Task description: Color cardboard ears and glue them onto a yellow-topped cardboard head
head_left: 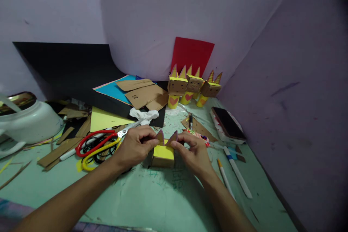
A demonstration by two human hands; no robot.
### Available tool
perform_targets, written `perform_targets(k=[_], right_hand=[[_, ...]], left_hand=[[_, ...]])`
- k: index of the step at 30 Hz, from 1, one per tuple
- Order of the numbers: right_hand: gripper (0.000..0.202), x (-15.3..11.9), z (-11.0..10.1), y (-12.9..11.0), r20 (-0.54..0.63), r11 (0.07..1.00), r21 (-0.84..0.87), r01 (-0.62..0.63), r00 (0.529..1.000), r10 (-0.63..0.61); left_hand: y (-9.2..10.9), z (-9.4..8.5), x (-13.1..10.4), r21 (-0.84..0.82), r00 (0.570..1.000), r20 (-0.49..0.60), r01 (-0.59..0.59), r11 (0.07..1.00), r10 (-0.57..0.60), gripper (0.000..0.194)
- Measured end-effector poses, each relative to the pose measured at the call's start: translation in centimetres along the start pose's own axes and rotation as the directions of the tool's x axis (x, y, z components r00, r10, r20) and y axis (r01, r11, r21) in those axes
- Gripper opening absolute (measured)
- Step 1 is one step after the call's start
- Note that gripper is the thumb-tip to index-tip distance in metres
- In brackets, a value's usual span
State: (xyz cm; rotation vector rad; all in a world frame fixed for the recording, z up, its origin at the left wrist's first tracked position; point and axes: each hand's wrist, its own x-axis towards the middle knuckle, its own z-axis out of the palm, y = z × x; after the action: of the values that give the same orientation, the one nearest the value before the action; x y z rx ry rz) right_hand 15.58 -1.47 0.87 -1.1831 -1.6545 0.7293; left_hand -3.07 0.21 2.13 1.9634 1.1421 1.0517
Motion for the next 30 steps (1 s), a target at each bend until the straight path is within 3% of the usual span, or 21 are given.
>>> perform_targets(k=[6,10,12,15,22,30], right_hand=[[0.011,-0.4,0.0,-0.6,-0.014,0.995,-0.093,0.042,0.999,-0.043],[0.075,-0.9,0.3,-0.6,0.108,0.998,-0.053,-0.031,0.994,0.037],[0.084,-1.2,0.6,-0.5,0.178,0.998,-0.034,-0.055,0.982,0.06],[0.083,-1.3,1.0,-0.5,0.203,0.996,-0.049,-0.079,0.975,0.088],[0.079,-1.2,1.1,-0.8,0.205,0.992,-0.042,-0.12,0.971,0.126],[0.081,-1.1,1.0,-0.8,0.177,0.99,-0.02,-0.139,0.974,0.141]], left_hand=[[0.4,-0.5,0.2,0.018,0.997,0.074,0.017,1.0,-0.019,0.009],[0.5,-0.9,0.9,-0.04,0.985,0.168,-0.015,0.999,0.021,0.014],[0.5,-0.9,1.3,-0.046,0.978,0.205,-0.03,0.999,0.038,0.013],[0.5,-0.7,1.6,0.064,0.976,0.205,-0.092,0.994,0.077,0.003],[0.8,-0.3,2.3,0.308,0.966,0.233,-0.178,0.935,0.108,0.009],[0.7,0.2,2.4,0.34,0.966,0.215,-0.212,0.916,0.143,0.011]])
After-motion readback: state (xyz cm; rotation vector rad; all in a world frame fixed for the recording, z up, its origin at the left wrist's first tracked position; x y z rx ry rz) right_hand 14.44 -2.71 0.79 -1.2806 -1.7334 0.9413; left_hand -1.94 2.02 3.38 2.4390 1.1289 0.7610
